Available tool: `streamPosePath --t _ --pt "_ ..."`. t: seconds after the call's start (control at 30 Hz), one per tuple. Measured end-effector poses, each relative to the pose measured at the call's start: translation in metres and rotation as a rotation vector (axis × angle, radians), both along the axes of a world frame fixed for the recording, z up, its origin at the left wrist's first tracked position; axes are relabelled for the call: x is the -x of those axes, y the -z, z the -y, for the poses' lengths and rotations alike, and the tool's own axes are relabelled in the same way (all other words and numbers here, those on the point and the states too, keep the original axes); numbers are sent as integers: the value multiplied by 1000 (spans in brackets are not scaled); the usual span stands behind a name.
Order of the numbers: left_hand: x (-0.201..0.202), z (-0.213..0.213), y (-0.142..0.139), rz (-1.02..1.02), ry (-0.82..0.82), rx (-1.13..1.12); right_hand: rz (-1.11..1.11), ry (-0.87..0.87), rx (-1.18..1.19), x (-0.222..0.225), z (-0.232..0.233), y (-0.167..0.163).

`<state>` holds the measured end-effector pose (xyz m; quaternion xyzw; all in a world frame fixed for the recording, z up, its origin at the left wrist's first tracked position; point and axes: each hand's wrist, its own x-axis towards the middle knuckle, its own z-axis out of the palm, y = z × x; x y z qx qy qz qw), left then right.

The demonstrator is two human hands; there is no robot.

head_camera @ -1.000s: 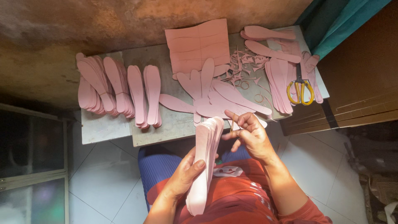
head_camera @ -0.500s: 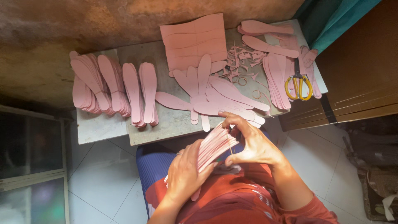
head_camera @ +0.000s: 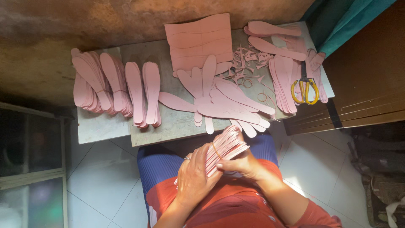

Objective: The person gathers pink shoe insoles from a low table, aligns them into neat stacks, and secures a bundle with a rubber band. The person repeats this process, creating multiple organized stacks of insoles.

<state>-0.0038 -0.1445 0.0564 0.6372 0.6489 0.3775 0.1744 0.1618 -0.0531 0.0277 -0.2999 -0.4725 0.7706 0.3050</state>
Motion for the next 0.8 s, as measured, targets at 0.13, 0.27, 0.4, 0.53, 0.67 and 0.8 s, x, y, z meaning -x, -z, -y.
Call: streamPosePath --t 0.13,0.27,0.4,0.53,0.67,0.8 --pt "6 -4 9 19 -64 27 173 186 -68 10 14 0" --pt "11 -9 11 102 -197 131 664 -33 -933 -23 18 -14" --pt "19 -14 12 292 -281 141 326 -355 -1090 -48 30 -22" --pt "20 -14 18 242 -292 141 -331 -153 -397 -60 30 -22" --pt "13 -12 29 242 -257 -43 -743 177 277 -49 23 -12" --pt "5 -10 37 232 -198 -132 -332 306 315 -27 12 -2"
